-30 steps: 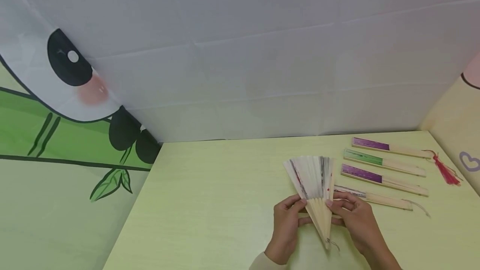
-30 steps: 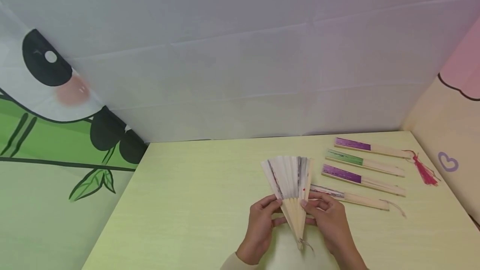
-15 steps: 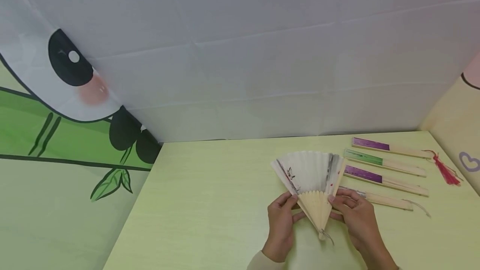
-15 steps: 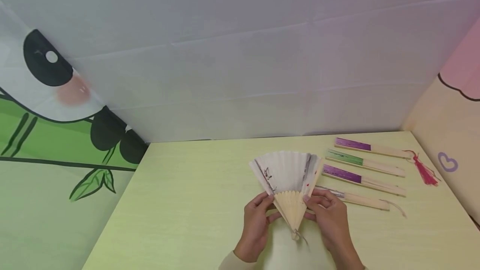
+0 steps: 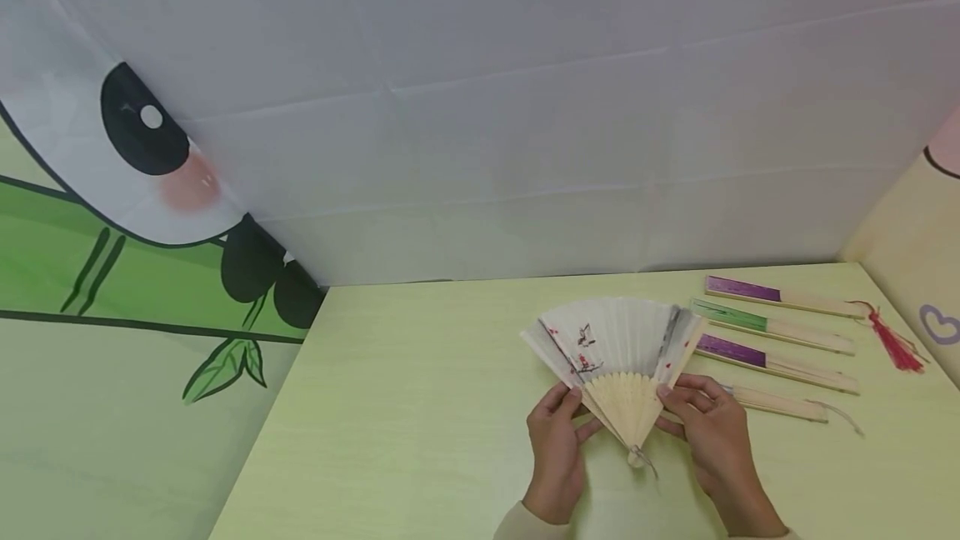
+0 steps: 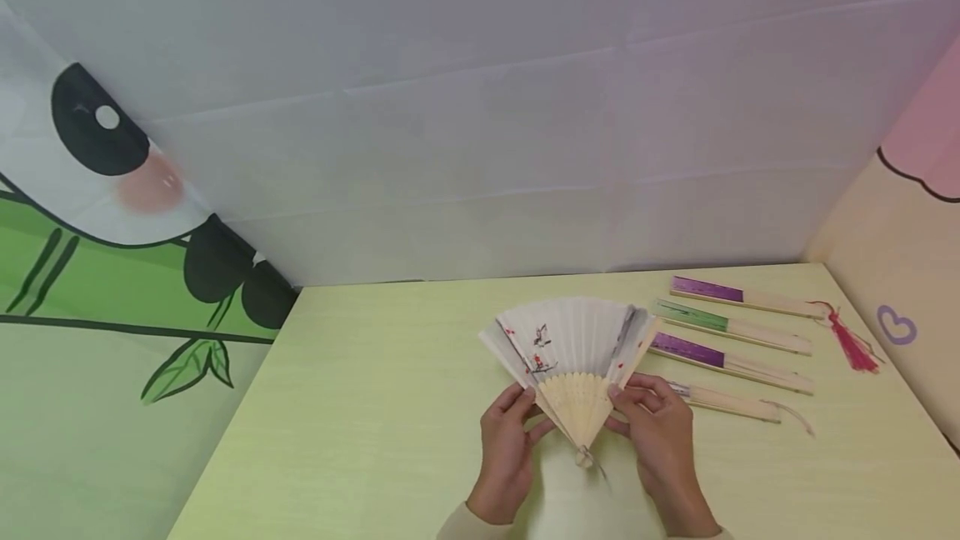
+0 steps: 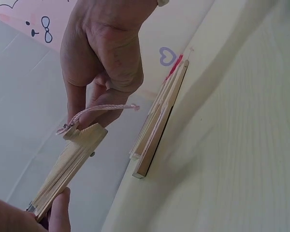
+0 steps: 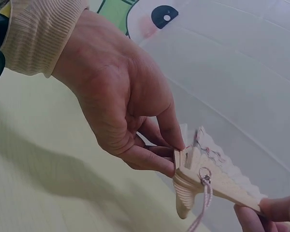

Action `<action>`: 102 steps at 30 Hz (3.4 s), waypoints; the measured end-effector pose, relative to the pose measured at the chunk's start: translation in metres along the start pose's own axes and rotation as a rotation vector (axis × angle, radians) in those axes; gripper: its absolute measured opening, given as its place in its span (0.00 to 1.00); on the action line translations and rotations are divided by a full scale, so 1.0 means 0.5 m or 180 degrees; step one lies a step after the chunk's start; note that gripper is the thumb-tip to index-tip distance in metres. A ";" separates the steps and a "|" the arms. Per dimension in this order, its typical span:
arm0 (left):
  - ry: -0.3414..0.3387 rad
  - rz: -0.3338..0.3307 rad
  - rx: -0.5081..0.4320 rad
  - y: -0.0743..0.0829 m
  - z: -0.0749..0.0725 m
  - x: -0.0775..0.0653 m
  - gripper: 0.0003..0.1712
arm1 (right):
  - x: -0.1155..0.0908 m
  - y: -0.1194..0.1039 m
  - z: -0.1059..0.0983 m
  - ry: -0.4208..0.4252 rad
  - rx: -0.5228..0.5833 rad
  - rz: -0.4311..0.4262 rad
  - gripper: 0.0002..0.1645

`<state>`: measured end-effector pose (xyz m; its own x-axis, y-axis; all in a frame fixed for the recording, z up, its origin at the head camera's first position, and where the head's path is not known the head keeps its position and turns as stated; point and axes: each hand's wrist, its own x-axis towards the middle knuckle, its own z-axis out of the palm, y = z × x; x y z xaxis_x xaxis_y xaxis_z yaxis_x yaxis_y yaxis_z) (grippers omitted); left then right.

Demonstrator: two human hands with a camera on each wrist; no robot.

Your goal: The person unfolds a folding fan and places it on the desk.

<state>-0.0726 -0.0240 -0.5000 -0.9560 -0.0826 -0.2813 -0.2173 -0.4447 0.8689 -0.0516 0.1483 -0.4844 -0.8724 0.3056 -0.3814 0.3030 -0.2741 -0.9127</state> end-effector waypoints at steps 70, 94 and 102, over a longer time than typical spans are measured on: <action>0.1309 0.0561 -0.0732 0.076 -0.091 0.076 0.20 | 0.048 0.048 0.216 0.0245 0.1565 -0.0125 0.13; 0.1461 0.0421 -0.0833 0.147 -0.207 0.130 0.27 | 0.065 0.091 0.337 -0.0368 0.1330 -0.0012 0.10; 0.1484 0.0274 -0.0847 0.161 -0.236 0.146 0.29 | 0.077 0.098 0.365 -0.0482 0.1310 0.0052 0.09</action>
<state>-0.1367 -0.1710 -0.4984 -0.7662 -0.4887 -0.4172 -0.0270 -0.6243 0.7807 -0.1403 -0.0196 -0.5174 -0.9245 0.1694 -0.3416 0.1660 -0.6277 -0.7606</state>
